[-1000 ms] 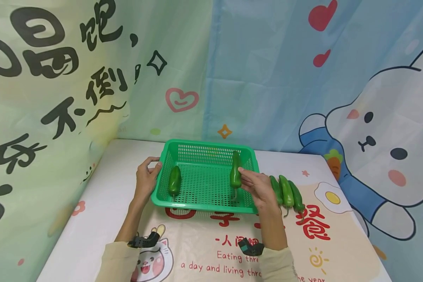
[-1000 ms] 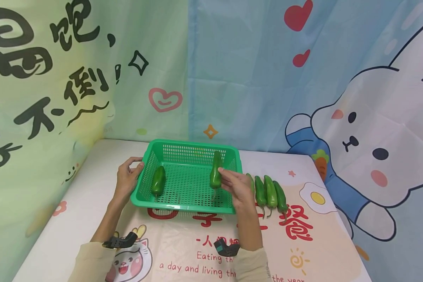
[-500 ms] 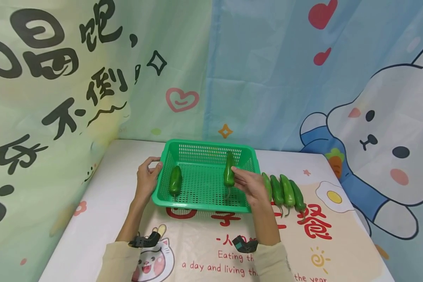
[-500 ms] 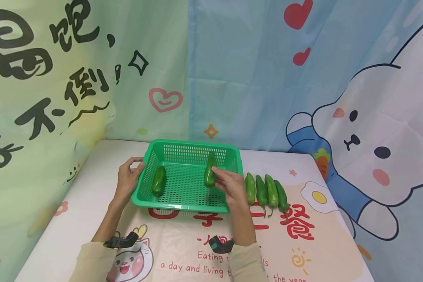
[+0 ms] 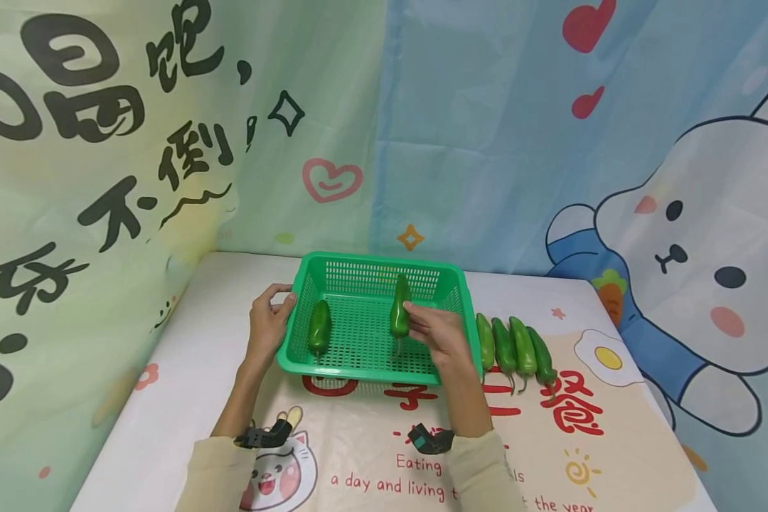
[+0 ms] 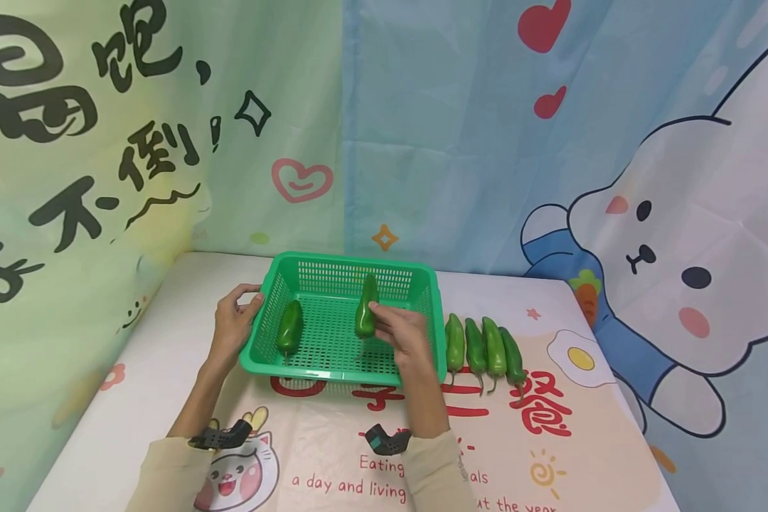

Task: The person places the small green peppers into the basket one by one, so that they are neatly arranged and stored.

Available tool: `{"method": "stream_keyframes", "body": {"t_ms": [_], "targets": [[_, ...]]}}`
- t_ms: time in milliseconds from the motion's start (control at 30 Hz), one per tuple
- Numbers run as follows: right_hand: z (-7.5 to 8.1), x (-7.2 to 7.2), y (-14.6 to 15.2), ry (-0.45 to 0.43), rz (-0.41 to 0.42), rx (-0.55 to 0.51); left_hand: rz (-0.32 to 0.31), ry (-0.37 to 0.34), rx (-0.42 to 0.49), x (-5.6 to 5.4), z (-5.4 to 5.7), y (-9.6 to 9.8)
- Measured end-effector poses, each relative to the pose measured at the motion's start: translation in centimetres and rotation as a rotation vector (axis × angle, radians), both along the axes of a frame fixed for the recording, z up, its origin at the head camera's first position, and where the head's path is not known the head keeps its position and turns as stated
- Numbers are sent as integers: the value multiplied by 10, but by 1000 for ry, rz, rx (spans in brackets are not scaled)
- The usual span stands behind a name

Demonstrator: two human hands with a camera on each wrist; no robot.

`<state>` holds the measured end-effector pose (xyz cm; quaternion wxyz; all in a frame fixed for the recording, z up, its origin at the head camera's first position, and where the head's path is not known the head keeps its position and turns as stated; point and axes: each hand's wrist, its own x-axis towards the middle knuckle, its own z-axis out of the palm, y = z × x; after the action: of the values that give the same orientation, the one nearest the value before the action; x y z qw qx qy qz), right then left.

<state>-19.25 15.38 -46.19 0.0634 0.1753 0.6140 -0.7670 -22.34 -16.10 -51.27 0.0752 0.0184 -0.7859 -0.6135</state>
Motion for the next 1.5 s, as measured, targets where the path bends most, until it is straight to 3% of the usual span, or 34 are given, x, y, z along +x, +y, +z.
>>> {"method": "stream_keyframes", "body": {"t_ms": [1500], "targets": [[-13, -11, -60, -77, 66, 75, -1, 4, 9, 1, 1, 0]]}}
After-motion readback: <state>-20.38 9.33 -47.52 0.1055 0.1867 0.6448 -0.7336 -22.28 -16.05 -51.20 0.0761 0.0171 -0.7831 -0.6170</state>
